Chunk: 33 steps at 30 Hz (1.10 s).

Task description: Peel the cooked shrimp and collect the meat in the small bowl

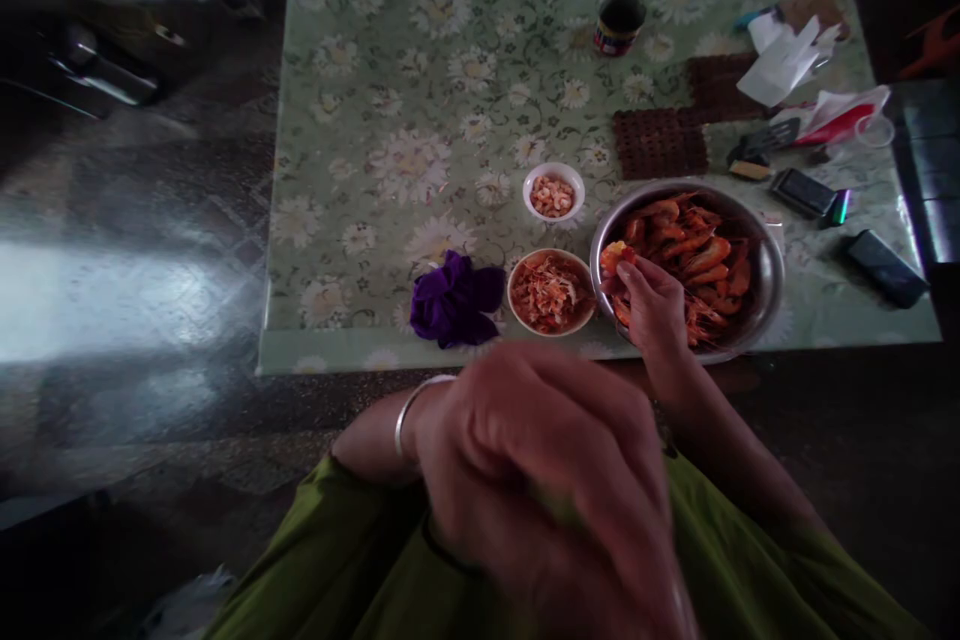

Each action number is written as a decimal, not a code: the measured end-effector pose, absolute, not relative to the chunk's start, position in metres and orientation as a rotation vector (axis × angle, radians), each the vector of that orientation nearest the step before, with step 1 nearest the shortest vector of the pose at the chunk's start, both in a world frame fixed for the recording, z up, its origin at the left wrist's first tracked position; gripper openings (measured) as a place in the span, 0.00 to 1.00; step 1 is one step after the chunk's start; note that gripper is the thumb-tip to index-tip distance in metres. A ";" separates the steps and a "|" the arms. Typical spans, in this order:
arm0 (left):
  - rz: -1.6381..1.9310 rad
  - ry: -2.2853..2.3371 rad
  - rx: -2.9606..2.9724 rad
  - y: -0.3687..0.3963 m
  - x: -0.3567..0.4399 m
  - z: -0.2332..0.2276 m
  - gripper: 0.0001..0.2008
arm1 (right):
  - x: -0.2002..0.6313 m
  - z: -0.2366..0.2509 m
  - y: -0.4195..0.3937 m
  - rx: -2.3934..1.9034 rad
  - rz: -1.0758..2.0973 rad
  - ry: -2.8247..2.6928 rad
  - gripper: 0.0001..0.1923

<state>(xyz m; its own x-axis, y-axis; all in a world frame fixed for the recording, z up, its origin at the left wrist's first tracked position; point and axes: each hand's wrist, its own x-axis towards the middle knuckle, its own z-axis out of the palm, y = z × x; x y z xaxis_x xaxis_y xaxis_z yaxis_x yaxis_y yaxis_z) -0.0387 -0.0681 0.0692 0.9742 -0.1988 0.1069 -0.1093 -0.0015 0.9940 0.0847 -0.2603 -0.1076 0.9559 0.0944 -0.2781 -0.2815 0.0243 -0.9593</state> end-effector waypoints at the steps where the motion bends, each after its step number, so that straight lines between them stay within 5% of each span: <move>1: -0.016 -0.273 1.615 -0.067 -0.026 0.051 0.13 | 0.085 -0.108 -0.260 -1.526 0.287 0.151 0.15; 6: -0.027 -0.098 2.228 -0.069 0.033 -0.079 0.06 | 0.085 -0.110 -0.258 -1.485 0.333 0.140 0.16; 9: -0.150 0.042 2.486 -0.075 0.041 -0.117 0.07 | 0.085 -0.115 -0.256 -1.493 0.375 0.141 0.17; 14: 0.330 0.026 2.483 -0.085 0.041 -0.090 0.08 | 0.082 -0.118 -0.251 -1.651 0.278 0.004 0.20; 23: 0.363 0.022 2.554 -0.106 0.049 -0.084 0.05 | 0.069 -0.103 -0.251 -1.824 0.038 -0.208 0.16; 33: 0.567 0.110 2.480 -0.110 0.043 -0.082 0.07 | 0.071 -0.091 -0.245 -1.709 0.107 -0.166 0.17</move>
